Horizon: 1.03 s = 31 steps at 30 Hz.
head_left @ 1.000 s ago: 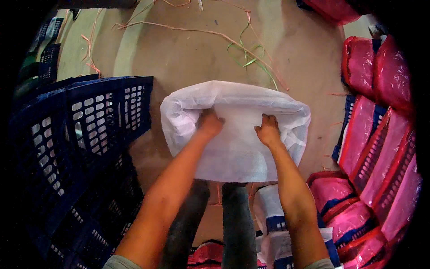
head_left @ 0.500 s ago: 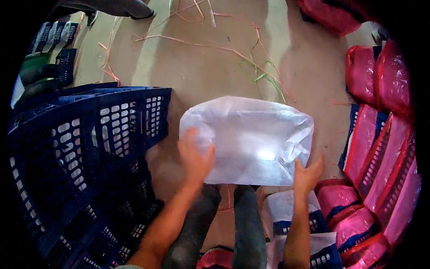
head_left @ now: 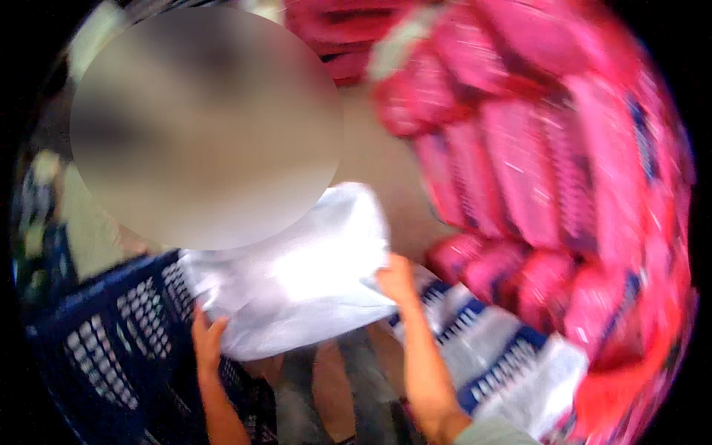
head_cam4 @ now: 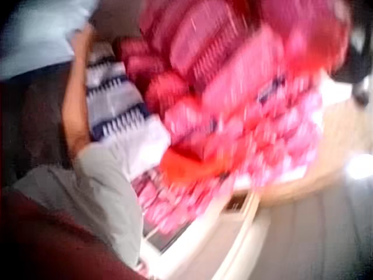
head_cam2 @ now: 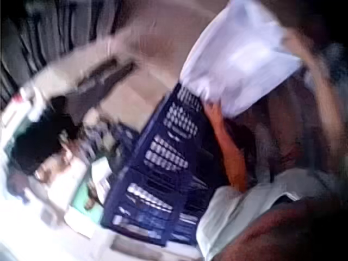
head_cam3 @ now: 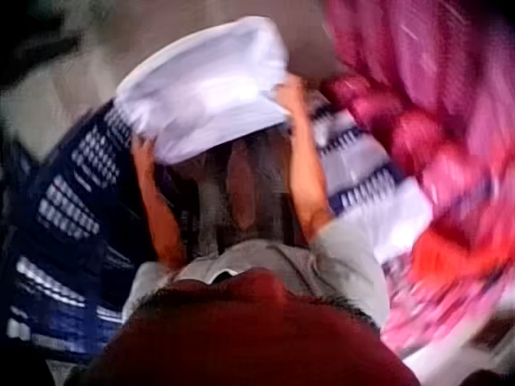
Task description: The person repeatedly picks up white plastic bags and lines blue plastic crates with them. The person then places the lined crates into a stack of pink-wrapped bundles. The task is performed continuously in a warehouse environment.
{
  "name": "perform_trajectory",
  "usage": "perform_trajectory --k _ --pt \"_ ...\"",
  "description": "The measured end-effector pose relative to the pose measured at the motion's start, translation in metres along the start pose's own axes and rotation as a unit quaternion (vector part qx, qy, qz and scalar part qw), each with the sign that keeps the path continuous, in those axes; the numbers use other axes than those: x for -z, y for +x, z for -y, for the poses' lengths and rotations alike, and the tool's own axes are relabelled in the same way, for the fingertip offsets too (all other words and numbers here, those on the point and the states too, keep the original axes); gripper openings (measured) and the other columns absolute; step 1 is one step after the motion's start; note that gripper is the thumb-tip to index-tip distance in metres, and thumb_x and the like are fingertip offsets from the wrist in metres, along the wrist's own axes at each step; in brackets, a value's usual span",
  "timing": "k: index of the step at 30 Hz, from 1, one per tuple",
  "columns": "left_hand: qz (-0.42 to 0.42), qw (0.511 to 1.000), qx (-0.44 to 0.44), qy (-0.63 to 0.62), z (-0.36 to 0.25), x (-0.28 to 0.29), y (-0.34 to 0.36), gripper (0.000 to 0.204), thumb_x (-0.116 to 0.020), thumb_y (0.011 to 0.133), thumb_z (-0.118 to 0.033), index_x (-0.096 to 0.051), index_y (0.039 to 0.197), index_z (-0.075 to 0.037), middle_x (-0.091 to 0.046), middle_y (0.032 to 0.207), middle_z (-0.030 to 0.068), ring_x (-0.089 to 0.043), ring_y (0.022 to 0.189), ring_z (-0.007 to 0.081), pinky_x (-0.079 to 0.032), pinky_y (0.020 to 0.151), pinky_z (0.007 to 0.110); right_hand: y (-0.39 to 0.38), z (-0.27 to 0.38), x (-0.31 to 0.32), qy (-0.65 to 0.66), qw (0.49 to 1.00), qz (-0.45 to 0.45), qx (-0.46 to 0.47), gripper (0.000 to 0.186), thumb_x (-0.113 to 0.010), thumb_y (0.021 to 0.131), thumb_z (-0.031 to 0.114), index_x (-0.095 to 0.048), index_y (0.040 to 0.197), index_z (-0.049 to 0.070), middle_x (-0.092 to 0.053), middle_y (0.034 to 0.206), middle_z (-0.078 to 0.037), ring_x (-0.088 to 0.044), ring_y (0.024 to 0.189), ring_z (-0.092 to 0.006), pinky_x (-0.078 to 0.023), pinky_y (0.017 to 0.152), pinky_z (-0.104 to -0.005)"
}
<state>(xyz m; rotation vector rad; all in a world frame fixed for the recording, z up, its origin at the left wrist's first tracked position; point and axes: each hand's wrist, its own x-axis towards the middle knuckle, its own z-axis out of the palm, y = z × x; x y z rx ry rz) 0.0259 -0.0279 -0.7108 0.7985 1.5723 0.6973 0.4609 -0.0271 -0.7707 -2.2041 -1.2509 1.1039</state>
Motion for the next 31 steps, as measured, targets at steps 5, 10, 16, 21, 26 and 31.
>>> perform_trajectory --k 5,10,16,21,26,31 --pt "-0.056 0.989 -0.114 0.07 -0.112 0.05 -0.129 0.09 -0.069 0.08 -0.023 -0.025 0.155 0.001 -0.036 0.153 0.0215 -0.041 0.136 0.0333 -0.032 0.114 0.039 -0.16 0.148 0.123 -0.03 0.999 -0.037 -0.025 0.02 -0.062 0.077 0.015 -0.065 0.092 0.001 -0.067 0.083 -0.026 -0.065 0.082 -0.0464 -0.051 0.073 -0.0548" --pt "0.083 0.984 -0.154 -0.039 -0.256 0.077 -0.224 0.094 -0.066 0.08 -0.036 -0.023 0.158 -0.004 -0.036 0.153 0.022 -0.043 0.134 0.0368 -0.038 0.109 0.046 -0.343 0.236 0.276 0.128 0.99 -0.041 0.031 0.048 -0.065 0.087 0.039 -0.062 0.12 0.005 -0.066 0.106 -0.026 -0.063 0.104 -0.0421 -0.049 0.089 -0.0483" --pt "0.2 0.95 -0.238 0.021 -0.354 0.013 -0.298 0.09 -0.068 0.077 -0.037 -0.033 0.154 -0.005 -0.049 0.141 0.0198 -0.055 0.12 0.0328 -0.046 0.101 0.041 -0.54 0.174 0.336 0.421 0.858 -0.251 0.15 0.078 -0.048 0.096 0.063 -0.055 0.132 -0.006 -0.063 0.122 -0.014 -0.058 0.109 -0.0216 -0.044 0.094 -0.0356" --pt "0.345 0.907 -0.238 0.047 -0.391 -0.16 -0.409 0.071 -0.062 0.083 -0.019 -0.043 0.15 -0.005 -0.058 0.134 0.0127 -0.061 0.112 0.0235 -0.047 0.096 0.032 -0.664 0.07 0.372 0.562 0.697 -0.412 0.172 0.079 -0.032 0.103 0.061 -0.042 0.145 -0.005 -0.051 0.143 -0.014 -0.052 0.129 -0.0241 -0.04 0.11 -0.0412" --pt "0.525 0.829 -0.193 -0.001 -0.359 -0.313 -0.495 0.068 -0.059 0.086 -0.009 -0.041 0.151 -0.003 -0.059 0.133 0.0098 -0.059 0.115 0.0204 -0.045 0.098 0.031 -0.729 -0.024 0.434 0.597 0.592 -0.521 0.152 0.079 -0.038 0.1 0.063 -0.046 0.144 -0.002 -0.054 0.142 -0.014 -0.054 0.128 -0.028 -0.039 0.11 -0.04" --pt "0.548 0.819 -0.16 0.054 -0.314 -0.389 -0.506 0.074 -0.066 0.086 -0.01 -0.037 0.154 -0.007 -0.058 0.135 0.0104 -0.053 0.123 0.019 -0.039 0.105 0.031 -0.745 -0.108 0.443 0.614 0.582 -0.518 0.129 0.076 -0.04 0.101 0.061 -0.045 0.144 -0.002 -0.055 0.142 -0.013 -0.053 0.128 -0.0252 -0.037 0.112 -0.0389"
